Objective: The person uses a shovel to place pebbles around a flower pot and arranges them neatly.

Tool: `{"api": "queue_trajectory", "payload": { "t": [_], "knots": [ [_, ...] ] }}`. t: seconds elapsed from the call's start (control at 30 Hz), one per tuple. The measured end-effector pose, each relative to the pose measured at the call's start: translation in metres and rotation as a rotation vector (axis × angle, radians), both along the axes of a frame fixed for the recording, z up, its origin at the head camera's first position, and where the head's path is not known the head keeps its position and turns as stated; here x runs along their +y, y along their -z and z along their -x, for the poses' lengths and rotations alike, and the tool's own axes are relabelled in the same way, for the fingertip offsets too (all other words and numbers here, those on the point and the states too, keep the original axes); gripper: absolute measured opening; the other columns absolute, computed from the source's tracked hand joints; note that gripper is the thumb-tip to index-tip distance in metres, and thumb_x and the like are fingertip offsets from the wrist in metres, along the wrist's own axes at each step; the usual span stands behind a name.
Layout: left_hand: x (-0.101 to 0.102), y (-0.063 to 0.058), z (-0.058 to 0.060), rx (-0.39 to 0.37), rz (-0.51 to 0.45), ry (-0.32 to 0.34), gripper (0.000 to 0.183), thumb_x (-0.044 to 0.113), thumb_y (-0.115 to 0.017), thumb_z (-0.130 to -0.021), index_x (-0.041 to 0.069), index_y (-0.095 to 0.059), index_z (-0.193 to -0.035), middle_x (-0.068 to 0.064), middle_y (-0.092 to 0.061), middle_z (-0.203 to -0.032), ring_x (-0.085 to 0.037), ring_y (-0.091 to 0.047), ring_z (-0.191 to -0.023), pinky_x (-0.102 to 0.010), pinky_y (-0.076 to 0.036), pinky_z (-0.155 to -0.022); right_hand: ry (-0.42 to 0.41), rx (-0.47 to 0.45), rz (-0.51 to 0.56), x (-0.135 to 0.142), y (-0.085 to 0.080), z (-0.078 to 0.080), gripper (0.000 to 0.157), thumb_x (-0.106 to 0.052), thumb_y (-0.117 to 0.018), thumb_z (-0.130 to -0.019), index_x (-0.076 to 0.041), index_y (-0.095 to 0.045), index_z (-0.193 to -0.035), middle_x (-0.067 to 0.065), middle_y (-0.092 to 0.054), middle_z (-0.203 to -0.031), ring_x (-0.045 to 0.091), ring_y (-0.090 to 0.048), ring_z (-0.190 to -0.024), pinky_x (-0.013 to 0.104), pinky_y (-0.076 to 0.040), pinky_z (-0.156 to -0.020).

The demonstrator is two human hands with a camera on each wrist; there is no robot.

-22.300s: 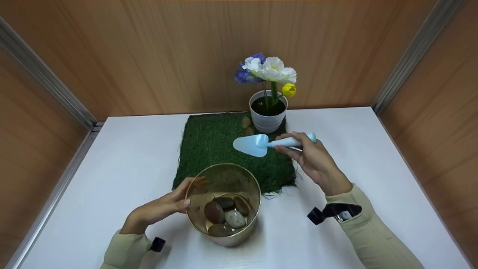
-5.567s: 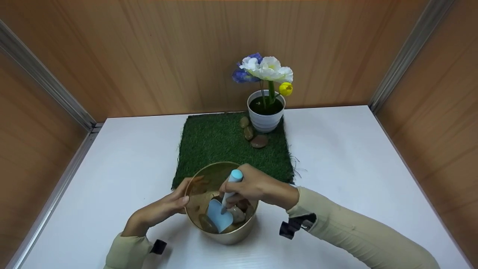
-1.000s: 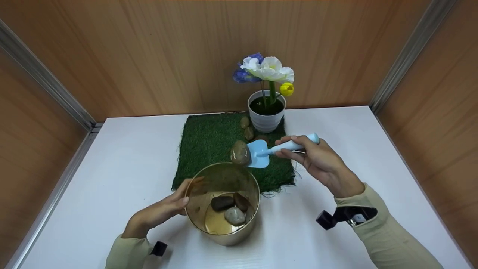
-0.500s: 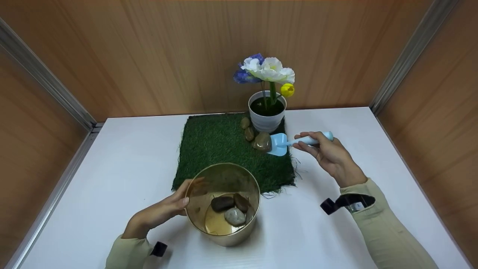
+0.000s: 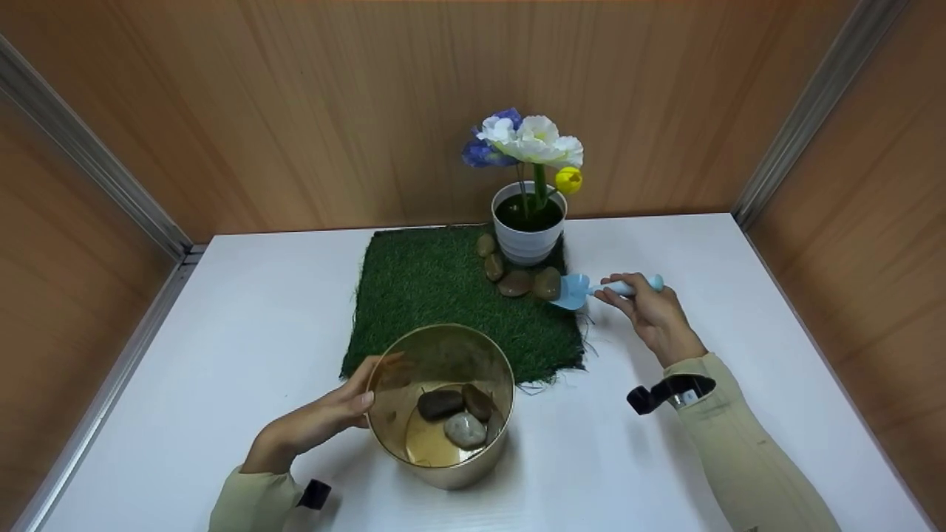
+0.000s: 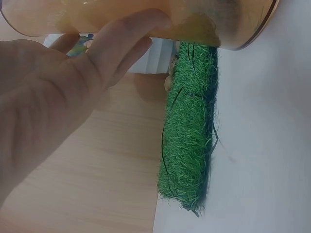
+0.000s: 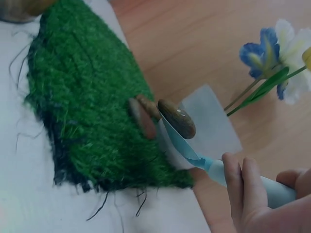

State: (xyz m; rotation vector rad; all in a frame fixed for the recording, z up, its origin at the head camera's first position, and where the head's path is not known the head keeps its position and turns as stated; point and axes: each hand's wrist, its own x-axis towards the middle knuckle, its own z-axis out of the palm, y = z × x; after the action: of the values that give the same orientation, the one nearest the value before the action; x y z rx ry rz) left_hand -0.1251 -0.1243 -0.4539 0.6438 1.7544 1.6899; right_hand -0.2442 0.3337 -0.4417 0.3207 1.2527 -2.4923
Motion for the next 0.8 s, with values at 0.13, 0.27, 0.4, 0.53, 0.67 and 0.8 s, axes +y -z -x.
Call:
{"api": "queue_trajectory", "payload": {
  "t": [0.13,0.27,0.4,0.53,0.67,0.8],
  "knots": [
    [0.000,0.000,0.000,0.005,0.001,-0.001,0.051,0.038,-0.043,-0.098,0.023,-0.021,-0.142,-0.010,-0.021,-0.149,-0.034,-0.027,-0.133,-0.047,-0.041,-0.093,0.041,0.012,-0.072,-0.002,0.010,0.004,0.023,-0.009,-0.050,-0.096,0.004,-0.068,-0.102,0.020,-0.062,-0.108,0.031,-0.056,-0.110,0.025,-0.038,-0.095],
    [0.000,0.001,0.000,0.011,0.001,-0.003,0.050,0.037,-0.043,-0.098,0.022,-0.022,-0.141,-0.008,-0.021,-0.149,-0.034,-0.026,-0.133,-0.044,-0.043,-0.093,0.082,0.016,-0.107,-0.005,0.016,0.008,0.024,-0.009,-0.049,-0.096,0.006,-0.063,-0.109,0.023,-0.061,-0.108,0.034,-0.055,-0.108,0.026,-0.038,-0.095],
    [0.000,0.001,0.000,0.007,0.008,-0.008,0.050,0.038,-0.043,-0.098,0.023,-0.022,-0.141,-0.009,-0.022,-0.149,-0.033,-0.027,-0.133,-0.044,-0.043,-0.092,0.114,0.013,-0.161,-0.008,0.020,0.009,0.031,-0.012,-0.050,-0.096,0.007,-0.055,-0.119,0.021,-0.056,-0.116,0.032,-0.057,-0.107,0.028,-0.038,-0.096],
    [0.000,0.001,0.000,-0.001,0.009,-0.012,0.051,0.038,-0.044,-0.098,0.024,-0.022,-0.141,-0.009,-0.022,-0.149,-0.033,-0.028,-0.133,-0.045,-0.042,-0.092,0.139,0.024,-0.226,-0.012,0.020,0.011,0.034,-0.016,-0.051,-0.096,0.005,-0.052,-0.123,0.021,-0.046,-0.128,0.030,-0.057,-0.108,0.029,-0.039,-0.096],
    [0.000,0.001,0.001,-0.005,-0.001,-0.008,0.051,0.038,-0.044,-0.098,0.023,-0.022,-0.141,-0.011,-0.022,-0.149,-0.034,-0.028,-0.133,-0.044,-0.043,-0.092,0.149,0.072,-0.349,-0.017,0.020,0.013,0.043,-0.021,-0.048,-0.097,0.007,-0.045,-0.130,0.020,-0.038,-0.133,0.028,-0.058,-0.108,0.028,-0.041,-0.093],
    [0.000,0.001,0.001,-0.002,-0.003,-0.003,0.051,0.038,-0.044,-0.098,0.023,-0.022,-0.141,-0.010,-0.021,-0.149,-0.034,-0.027,-0.133,-0.043,-0.043,-0.092,0.161,0.137,-0.475,-0.020,0.018,0.013,0.049,-0.024,-0.046,-0.098,0.010,-0.038,-0.132,0.019,-0.037,-0.133,0.026,-0.059,-0.107,0.027,-0.043,-0.091]
  ]
}}
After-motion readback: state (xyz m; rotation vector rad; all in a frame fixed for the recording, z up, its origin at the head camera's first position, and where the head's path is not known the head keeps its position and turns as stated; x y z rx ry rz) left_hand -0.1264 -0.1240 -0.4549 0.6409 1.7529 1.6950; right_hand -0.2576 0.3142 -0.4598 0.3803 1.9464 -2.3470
